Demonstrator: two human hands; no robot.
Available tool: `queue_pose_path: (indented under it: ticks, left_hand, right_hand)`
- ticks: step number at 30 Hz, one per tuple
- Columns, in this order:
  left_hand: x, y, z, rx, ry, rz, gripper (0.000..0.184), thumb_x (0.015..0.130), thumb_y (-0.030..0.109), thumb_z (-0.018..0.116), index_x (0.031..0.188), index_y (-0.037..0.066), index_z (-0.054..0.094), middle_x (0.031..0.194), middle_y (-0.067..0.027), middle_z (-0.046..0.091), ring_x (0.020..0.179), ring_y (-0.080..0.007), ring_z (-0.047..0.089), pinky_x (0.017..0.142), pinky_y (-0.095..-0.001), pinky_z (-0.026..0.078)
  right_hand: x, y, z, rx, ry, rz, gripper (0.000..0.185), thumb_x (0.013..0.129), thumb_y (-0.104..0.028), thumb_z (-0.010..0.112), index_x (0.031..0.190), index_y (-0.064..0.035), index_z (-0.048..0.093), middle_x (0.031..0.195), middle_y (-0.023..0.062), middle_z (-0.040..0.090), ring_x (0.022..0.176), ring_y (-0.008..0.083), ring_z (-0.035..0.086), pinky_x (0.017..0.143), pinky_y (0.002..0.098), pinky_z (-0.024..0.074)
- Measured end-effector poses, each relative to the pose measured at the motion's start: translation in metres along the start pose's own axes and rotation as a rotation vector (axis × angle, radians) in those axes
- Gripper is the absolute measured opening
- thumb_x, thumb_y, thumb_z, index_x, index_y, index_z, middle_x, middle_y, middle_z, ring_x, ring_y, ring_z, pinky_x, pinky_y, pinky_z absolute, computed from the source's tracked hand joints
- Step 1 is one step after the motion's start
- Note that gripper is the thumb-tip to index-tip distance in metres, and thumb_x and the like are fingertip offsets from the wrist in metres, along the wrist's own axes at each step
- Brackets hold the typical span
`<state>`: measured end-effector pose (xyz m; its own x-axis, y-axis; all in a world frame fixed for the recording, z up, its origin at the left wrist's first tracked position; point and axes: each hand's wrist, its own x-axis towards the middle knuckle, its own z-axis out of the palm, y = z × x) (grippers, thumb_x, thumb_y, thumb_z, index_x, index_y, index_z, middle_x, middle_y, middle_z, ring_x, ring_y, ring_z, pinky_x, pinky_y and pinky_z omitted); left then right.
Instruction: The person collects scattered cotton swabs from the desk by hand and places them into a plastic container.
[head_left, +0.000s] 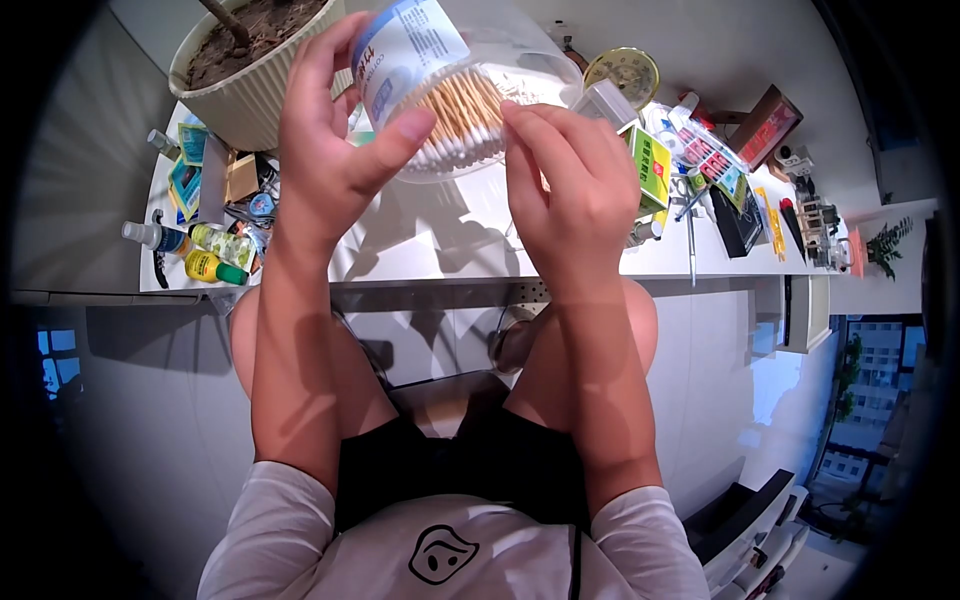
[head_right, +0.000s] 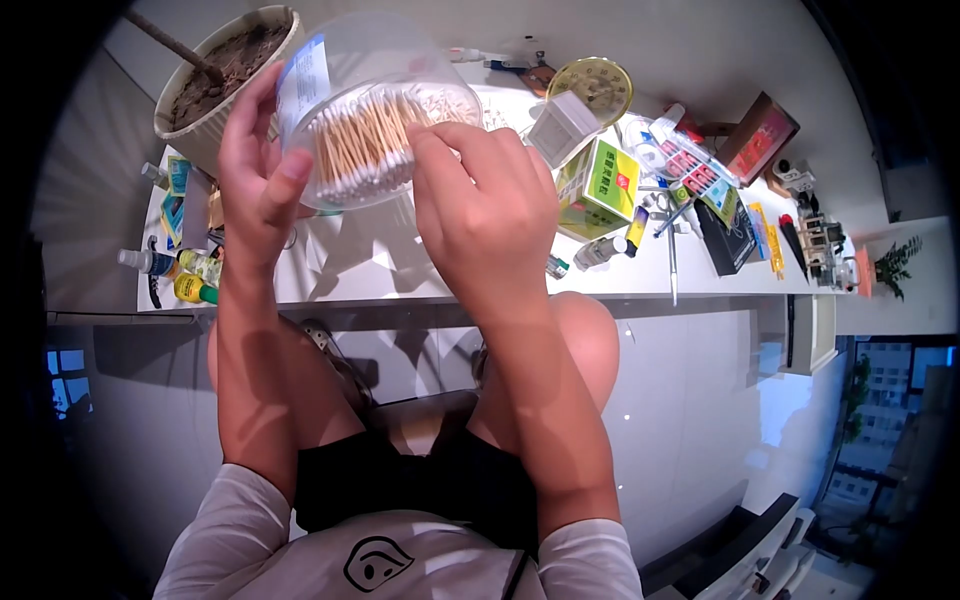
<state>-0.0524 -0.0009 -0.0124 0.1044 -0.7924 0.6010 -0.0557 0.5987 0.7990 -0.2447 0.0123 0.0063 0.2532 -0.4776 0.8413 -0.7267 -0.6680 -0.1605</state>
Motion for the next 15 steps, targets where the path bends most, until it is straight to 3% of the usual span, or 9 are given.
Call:
queue_pose_path:
  ticks: [5,10,13,14,15]
  left_hand:
    - [0.004,0.003,-0.001,0.051,-0.004,0.029,0.089,0.072,0.047,0.069,0.132,-0.009,0.035,0.124,-0.0185,0.047,0.119,-0.0245,0.045,0.103,-0.0345,0.032]
    - [0.006,0.0,-0.011,0.089,-0.004,0.047,0.086,0.073,0.046,0.068,0.132,-0.008,0.036,0.124,-0.018,0.048,0.118,-0.0239,0.046,0.102,-0.0338,0.031]
    - [0.007,0.002,-0.014,0.121,0.01,0.021,0.083,0.074,0.045,0.066,0.132,-0.008,0.037,0.124,-0.0175,0.048,0.116,-0.0231,0.047,0.102,-0.0335,0.031]
    - [0.007,0.0,-0.014,0.088,0.046,0.022,0.082,0.075,0.044,0.066,0.132,-0.008,0.037,0.124,-0.0172,0.049,0.116,-0.0228,0.047,0.102,-0.0335,0.032]
    - [0.007,-0.001,-0.014,0.054,0.081,0.022,0.08,0.077,0.043,0.065,0.132,-0.008,0.037,0.124,-0.0169,0.049,0.115,-0.0224,0.047,0.102,-0.0336,0.032]
  right_hand:
    - [0.001,0.003,-0.005,0.061,0.0,-0.032,0.031,0.063,0.009,0.055,0.088,-0.0047,0.067,0.084,0.0051,0.066,0.067,0.0197,0.058,0.061,0.0292,0.046]
    - [-0.002,0.016,-0.016,0.112,0.12,0.128,0.025,0.063,0.003,0.054,0.085,-0.0049,0.064,0.08,0.0069,0.062,0.073,0.0253,0.058,0.065,0.0346,0.045]
    - [-0.008,0.026,-0.019,0.121,-0.228,0.374,0.011,0.071,-0.003,0.055,0.079,-0.0032,0.063,0.079,0.0112,0.063,0.077,0.0292,0.06,0.069,0.0372,0.0465]
    - [-0.013,0.029,-0.02,0.12,-0.228,0.375,0.011,0.071,-0.003,0.055,0.079,-0.0032,0.063,0.079,0.0112,0.063,0.077,0.0292,0.06,0.069,0.0372,0.0465]
    - [-0.019,0.031,-0.021,0.104,-0.457,0.397,0.012,0.072,-0.004,0.055,0.08,-0.0036,0.064,0.08,0.0117,0.063,0.077,0.0303,0.06,0.07,0.0382,0.047]
